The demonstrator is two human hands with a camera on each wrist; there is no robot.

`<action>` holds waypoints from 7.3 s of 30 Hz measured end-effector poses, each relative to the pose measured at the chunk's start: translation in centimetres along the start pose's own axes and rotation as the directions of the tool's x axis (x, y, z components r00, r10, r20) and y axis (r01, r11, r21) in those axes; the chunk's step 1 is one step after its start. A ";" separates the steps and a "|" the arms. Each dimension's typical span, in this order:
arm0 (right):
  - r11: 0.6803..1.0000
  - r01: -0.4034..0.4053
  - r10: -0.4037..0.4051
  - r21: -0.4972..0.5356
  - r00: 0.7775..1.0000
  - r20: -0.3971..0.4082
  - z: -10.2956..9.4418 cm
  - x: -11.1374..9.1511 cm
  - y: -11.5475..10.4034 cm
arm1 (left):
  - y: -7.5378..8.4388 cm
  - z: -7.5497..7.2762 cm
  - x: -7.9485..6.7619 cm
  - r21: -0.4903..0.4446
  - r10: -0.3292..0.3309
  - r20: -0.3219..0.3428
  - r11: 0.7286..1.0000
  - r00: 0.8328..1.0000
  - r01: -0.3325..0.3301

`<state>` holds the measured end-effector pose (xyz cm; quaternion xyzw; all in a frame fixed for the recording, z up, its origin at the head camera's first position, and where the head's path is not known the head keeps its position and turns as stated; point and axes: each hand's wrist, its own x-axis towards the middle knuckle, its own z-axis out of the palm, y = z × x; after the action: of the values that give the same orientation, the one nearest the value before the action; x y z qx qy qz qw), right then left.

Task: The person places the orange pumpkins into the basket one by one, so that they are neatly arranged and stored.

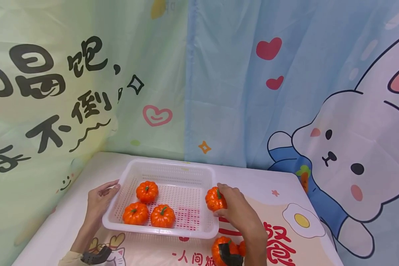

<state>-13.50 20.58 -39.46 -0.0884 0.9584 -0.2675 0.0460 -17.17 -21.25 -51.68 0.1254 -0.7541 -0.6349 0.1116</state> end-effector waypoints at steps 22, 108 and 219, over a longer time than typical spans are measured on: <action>0.998 0.059 -0.060 0.021 0.998 0.012 1.7 2.0 -1.4 | -0.3 0.1 0.3 0.009 -0.005 0.003 1.000 1.000 0.005; 0.961 0.276 -0.277 0.030 0.948 0.155 5.3 8.3 -6.6 | -0.2 -0.2 0.2 -0.009 -0.004 -0.006 1.000 1.000 0.004; 0.927 0.374 -0.348 -0.017 0.878 0.328 12.0 16.9 -4.6 | -0.1 -0.1 0.5 -0.029 -0.020 0.003 0.999 1.000 0.020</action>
<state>-27.80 7.34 -48.03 -0.3095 0.9147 -0.2150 0.1461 -17.61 -21.54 -51.79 0.1303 -0.7438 -0.6470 0.1061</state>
